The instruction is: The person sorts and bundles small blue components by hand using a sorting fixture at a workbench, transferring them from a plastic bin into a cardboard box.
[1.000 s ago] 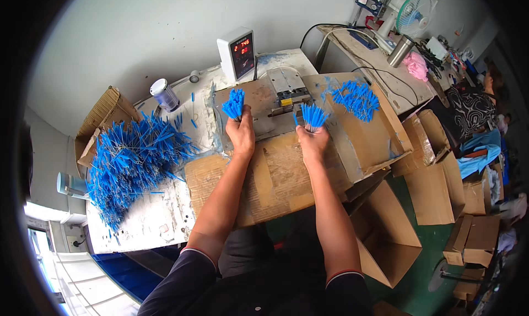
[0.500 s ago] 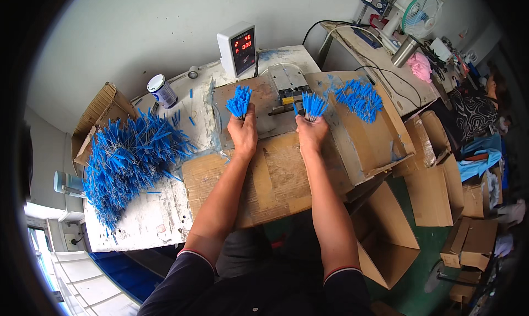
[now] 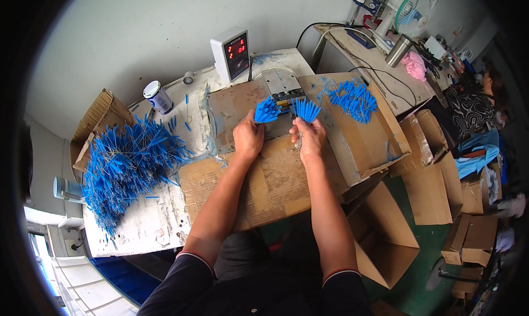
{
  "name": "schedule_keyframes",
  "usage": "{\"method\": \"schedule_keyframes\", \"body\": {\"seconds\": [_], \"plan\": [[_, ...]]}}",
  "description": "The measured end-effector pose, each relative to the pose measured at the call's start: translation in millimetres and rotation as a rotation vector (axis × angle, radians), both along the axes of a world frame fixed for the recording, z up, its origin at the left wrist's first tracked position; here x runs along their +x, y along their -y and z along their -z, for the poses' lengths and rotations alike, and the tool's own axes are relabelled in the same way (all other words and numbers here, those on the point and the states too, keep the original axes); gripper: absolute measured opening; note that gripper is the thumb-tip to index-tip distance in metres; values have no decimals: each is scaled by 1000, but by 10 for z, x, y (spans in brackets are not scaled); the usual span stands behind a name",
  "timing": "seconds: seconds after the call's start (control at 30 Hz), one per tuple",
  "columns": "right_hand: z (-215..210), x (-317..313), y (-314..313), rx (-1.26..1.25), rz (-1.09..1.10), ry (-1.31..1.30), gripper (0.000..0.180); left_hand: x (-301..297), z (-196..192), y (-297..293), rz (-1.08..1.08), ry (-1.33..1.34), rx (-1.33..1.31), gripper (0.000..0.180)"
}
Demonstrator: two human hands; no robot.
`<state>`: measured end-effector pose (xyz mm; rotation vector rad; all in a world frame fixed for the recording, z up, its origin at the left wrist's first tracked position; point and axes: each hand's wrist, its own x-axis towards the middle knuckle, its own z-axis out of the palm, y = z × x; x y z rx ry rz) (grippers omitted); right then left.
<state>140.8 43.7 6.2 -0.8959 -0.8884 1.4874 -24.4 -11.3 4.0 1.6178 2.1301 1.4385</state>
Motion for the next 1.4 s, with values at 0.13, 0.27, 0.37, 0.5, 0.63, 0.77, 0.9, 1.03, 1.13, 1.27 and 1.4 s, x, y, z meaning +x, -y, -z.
{"method": "schedule_keyframes", "body": {"seconds": [0.13, 0.27, 0.37, 0.5, 0.63, 0.77, 0.9, 1.03, 1.13, 1.27, 1.4], "plan": [[55, 36, -7, 34, 24, 12, 11, 44, -44, 1, 35, -43, -53, 24], [74, 75, -4, 22, -7, 29, 10, 65, -66, 26, 52, -49, -32, 23], [38, 43, 30, -29, 16, 16, 11, 62, -30, 16, 27, -126, -37, 22], [-12, 116, 56, -57, -29, 83, 12, 78, 1, -19, 9, -153, -10, 27], [-64, 113, 106, -117, -53, 90, 13, 79, 20, -47, -21, -206, -60, 27], [-55, 102, 122, -151, -27, 39, 13, 44, 95, -63, -130, -144, -30, 26], [-76, 96, 114, -137, -38, 113, 11, 22, 30, -27, -138, 31, -38, 24], [-126, 33, 76, -157, -36, 247, 9, 19, -27, 21, -112, 161, -17, 21], [-121, -37, 31, -131, -4, 356, 8, 25, -50, 30, -93, 163, -29, 18], [-108, -139, -14, -96, 48, 434, 7, 25, -54, 28, -90, 153, -21, 18], [-74, -165, -73, -104, 61, 463, 8, 31, -58, 24, -96, 153, -44, 18]]}}
